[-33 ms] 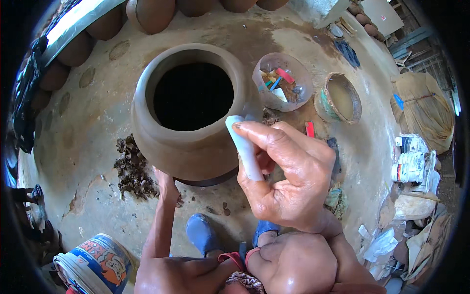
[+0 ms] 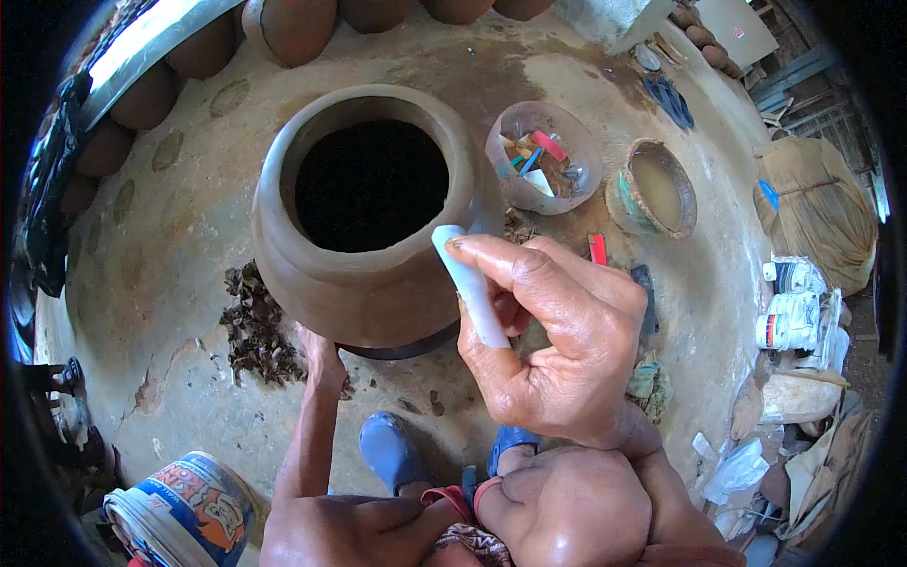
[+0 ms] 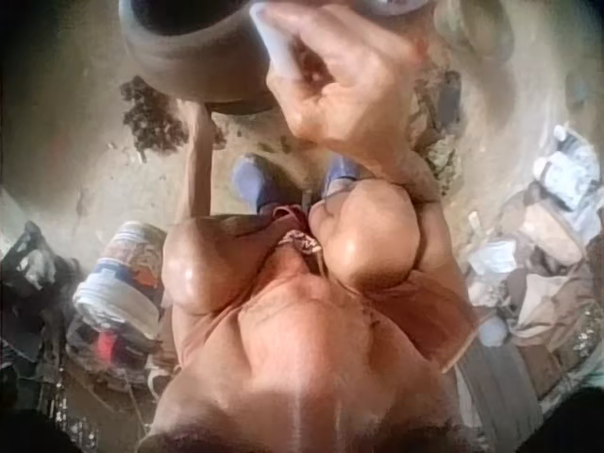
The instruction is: The person uses a small tool to smooth the exterior surface of a clay pot on a rotating wheel and then uses a piece of cardboard to smooth the interior rim.
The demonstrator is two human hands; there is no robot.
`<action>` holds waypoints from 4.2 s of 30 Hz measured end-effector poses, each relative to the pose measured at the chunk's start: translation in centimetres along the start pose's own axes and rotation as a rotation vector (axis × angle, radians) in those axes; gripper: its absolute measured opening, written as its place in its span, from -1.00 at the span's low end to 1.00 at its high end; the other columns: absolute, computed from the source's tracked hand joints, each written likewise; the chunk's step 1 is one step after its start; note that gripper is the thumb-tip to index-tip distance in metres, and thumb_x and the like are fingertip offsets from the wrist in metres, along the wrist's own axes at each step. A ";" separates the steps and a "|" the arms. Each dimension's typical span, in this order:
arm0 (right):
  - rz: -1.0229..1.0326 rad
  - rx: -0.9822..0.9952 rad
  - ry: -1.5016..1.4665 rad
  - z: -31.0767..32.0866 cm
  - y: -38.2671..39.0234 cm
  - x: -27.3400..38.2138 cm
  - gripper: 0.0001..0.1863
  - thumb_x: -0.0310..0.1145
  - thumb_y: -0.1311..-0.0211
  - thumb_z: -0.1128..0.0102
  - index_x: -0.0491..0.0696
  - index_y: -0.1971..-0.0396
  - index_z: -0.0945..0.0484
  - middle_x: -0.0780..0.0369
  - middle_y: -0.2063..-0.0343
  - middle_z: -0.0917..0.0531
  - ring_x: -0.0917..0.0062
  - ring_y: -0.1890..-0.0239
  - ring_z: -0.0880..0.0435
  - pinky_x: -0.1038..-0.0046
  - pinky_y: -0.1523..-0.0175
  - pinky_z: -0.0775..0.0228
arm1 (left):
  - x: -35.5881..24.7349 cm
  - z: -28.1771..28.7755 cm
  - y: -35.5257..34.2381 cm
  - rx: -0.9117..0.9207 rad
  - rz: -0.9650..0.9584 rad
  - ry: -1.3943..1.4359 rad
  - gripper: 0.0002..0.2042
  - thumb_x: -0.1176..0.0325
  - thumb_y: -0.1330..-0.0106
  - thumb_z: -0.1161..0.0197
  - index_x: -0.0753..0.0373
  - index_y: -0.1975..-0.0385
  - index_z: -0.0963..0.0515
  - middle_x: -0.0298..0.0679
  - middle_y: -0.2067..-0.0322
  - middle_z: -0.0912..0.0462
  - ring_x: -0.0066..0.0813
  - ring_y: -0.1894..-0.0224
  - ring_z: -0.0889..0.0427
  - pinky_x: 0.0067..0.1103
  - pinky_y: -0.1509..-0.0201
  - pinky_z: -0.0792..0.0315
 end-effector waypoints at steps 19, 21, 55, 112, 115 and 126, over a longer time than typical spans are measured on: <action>-0.587 -0.013 0.388 -1.3 15.6 -24.7 -0.73 -0.40 -0.43 -0.07 -0.08 0.02 -0.70 0.06 0.45 -0.76 0.37 0.48 -0.75 0.29 0.34 -0.56 | 3.5 2.4 1.3 -0.054 0.142 -0.120 -0.48 -0.01 -0.59 0.02 -0.05 -0.47 -0.20 -0.24 -0.15 -0.59 -0.28 -0.01 -0.59 -0.34 0.05 -0.54; -0.539 -0.191 0.332 -0.7 15.9 -24.2 -0.75 -0.39 -0.40 -0.09 -0.11 0.07 -0.70 0.03 0.47 -0.74 0.33 0.47 -0.76 0.27 0.31 -0.57 | 3.8 2.3 1.1 -0.031 0.121 -0.134 -0.45 -0.03 -0.57 0.00 -0.06 -0.49 -0.16 -0.23 -0.16 -0.56 -0.25 -0.04 -0.57 -0.31 0.04 -0.52; -0.732 0.172 0.691 7.1 24.0 -36.1 -0.70 -0.42 -0.08 -0.33 0.00 0.13 -0.73 0.07 0.20 -0.66 0.11 0.11 -0.69 0.12 0.01 -0.55 | 7.0 6.0 -2.3 -0.072 0.062 0.091 -0.53 -0.03 -0.50 -0.08 0.08 -0.28 -0.37 -0.19 -0.21 -0.51 -0.15 -0.15 -0.57 -0.06 -0.10 -0.55; -0.378 0.153 0.827 5.1 -8.4 -40.3 -0.81 -0.38 -0.15 -0.28 -0.09 0.24 -0.61 -0.03 0.31 -0.75 0.01 0.22 -0.75 0.08 0.08 -0.58 | -2.0 3.2 -5.2 0.102 -0.092 -0.452 -0.43 -0.04 -0.50 -0.07 0.24 -0.33 -0.43 -0.06 -0.21 -0.60 -0.23 -0.24 -0.56 -0.40 -0.31 -0.38; -0.081 -0.059 0.568 7.8 -12.6 -26.4 -0.78 -0.50 -0.24 -0.25 -0.09 0.11 -0.63 0.02 0.27 -0.75 0.16 0.24 -0.76 0.19 0.15 -0.57 | -5.0 1.6 -7.0 0.181 -0.173 -0.522 -0.42 -0.05 -0.50 -0.06 0.23 -0.34 -0.43 -0.05 -0.21 -0.60 -0.22 -0.25 -0.56 -0.41 -0.33 -0.37; 1.303 0.595 0.815 -2.3 -13.9 3.3 -0.70 -0.39 -0.05 -0.35 0.00 0.15 -0.76 0.34 0.16 -0.67 0.43 0.09 -0.63 0.33 0.01 -0.48 | -6.7 -2.4 -18.2 0.316 -0.342 -0.583 -0.33 -0.22 -0.41 -0.11 0.31 -0.19 -0.58 0.02 -0.12 -0.67 -0.14 -0.23 -0.61 -0.38 -0.32 -0.40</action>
Point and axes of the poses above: each hand's wrist, its own y-axis away from the middle knuckle, its own z-axis out of the back of the hand, x = y × z, the point moved 3 cm from there along -y, towards the middle knuckle
